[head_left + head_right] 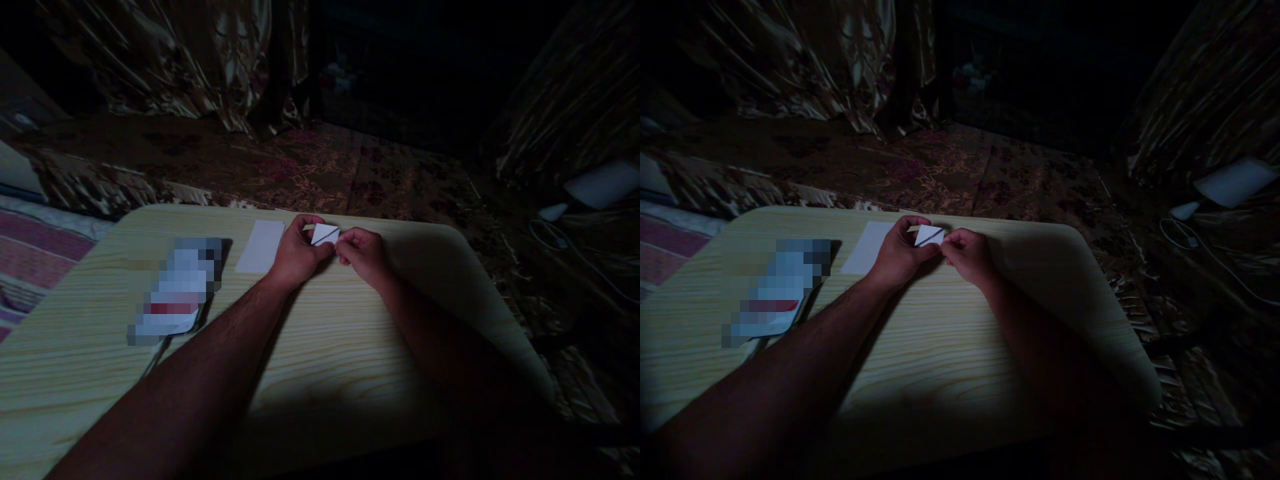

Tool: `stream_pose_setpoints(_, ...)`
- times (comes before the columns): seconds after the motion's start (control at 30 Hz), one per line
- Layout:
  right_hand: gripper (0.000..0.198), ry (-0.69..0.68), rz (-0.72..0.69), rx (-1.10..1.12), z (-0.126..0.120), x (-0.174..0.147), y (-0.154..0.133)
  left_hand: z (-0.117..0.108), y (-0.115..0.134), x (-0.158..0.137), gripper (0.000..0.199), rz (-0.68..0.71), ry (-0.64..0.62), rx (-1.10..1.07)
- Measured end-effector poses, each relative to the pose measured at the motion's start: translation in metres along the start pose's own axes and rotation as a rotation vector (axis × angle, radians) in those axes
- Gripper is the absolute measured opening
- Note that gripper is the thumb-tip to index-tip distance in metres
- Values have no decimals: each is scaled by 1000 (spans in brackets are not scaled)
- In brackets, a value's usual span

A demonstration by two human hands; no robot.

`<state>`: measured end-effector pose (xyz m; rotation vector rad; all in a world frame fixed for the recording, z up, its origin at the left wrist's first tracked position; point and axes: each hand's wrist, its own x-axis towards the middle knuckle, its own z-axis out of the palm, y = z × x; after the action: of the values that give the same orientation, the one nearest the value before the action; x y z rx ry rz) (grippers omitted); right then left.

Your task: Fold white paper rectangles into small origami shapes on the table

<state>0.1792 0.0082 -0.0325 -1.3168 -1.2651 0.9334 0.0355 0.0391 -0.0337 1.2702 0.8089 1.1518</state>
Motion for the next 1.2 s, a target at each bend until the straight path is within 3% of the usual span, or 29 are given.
stream_pose_setpoints(0.3, 6, -13, -48, 7, 0, 1, 5, 0, 0, 0, 54, -17, -35, -4)
stream_pose_setpoints(1.2, 14, -59, -3, -1, -2, 1, -1, 0, 1, 0, 55, -19, -68, 27)
